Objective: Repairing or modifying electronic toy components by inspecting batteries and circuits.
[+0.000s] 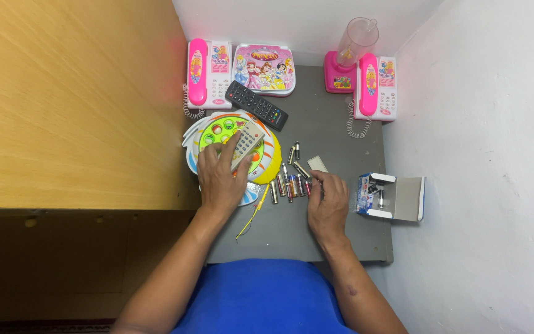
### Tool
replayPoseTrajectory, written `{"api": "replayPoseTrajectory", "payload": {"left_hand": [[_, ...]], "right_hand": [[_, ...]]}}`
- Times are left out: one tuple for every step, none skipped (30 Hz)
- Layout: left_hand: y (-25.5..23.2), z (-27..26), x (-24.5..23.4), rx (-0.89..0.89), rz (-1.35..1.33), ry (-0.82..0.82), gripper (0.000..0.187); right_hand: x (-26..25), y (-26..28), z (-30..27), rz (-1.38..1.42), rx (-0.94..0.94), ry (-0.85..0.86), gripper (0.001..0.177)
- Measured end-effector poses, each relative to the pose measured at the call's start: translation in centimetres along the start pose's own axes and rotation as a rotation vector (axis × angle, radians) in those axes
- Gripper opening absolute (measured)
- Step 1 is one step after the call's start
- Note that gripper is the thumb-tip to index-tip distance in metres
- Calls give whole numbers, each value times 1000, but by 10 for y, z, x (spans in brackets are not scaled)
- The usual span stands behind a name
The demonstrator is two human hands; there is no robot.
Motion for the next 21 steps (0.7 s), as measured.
{"api": "replayPoseTrajectory", "payload": {"left_hand": [[2, 2, 3, 1, -2, 3, 54], [4, 4, 5, 3, 37, 4, 55], [6, 7, 8, 7, 76, 3, 57], [6, 9, 9, 10, 74, 6, 57], [7, 10, 8, 5, 86, -12, 58], [8, 12, 7, 0, 98, -30, 59], [5, 14, 5, 2, 98, -27, 59], [-1, 16, -1, 23, 104, -62, 66], [-6, 17, -8, 43, 111, -99, 73], [-7, 12, -9, 44, 112, -98, 73], [-12, 5, -16, 88, 80, -162, 71], [-18, -2, -23, 133, 48, -226, 69], [-18, -11, -26, 134, 48, -224, 69], [-20, -21, -30, 156, 20, -232, 63], [-23, -31, -33, 180, -9, -239, 58], [-21, -42, -34, 181, -11, -236, 58], [-21, -53, -34, 200, -36, -219, 53], [-21, -64, -34, 220, -62, -203, 47], [-22, -71, -36, 222, -67, -200, 47], [-22, -77, -34, 218, -86, -157, 43], [-23, -85, -33, 212, -105, -114, 38]], "right_hand": [[-2, -2, -2, -3, 3, -1, 16], [-4, -5, -5, -34, 10, 0, 17], [-6, -7, -6, -65, 17, -1, 18], [-7, -9, -9, -67, 20, -4, 18], [-6, -12, -12, -78, 42, 17, 18], [-5, -16, -15, -89, 63, 37, 19], [-6, -16, -17, -89, 67, 36, 19], [-7, -16, -19, -107, 57, 39, 22], [-7, -15, -20, -124, 47, 43, 24], [-7, -17, -21, -123, 48, 43, 24], [-6, -18, -22, -144, 46, 44, 24], [-6, -19, -23, -164, 44, 46, 24], [-6, -21, -23, -165, 46, 46, 24], [-3, -27, -23, -156, 90, 78, 24], [0, -34, -24, -149, 135, 110, 23], [1, -36, -25, -151, 138, 109, 23], [0, -35, -26, -157, 105, 93, 23], [-1, -34, -26, -163, 72, 77, 22], [-2, -35, -27, -167, 76, 75, 22], [-1, -40, -28, -115, 130, 88, 25], [-1, -45, -30, -63, 184, 102, 28]]}}
Point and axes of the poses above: each hand's wrist, its own z-axis towards the middle knuckle, its own x-axis out of the palm, y = z × x, the point moved 9 cm from there along z, towards the middle knuckle, and after that the axes turned 2 degrees about x, right-handed, at the moved point
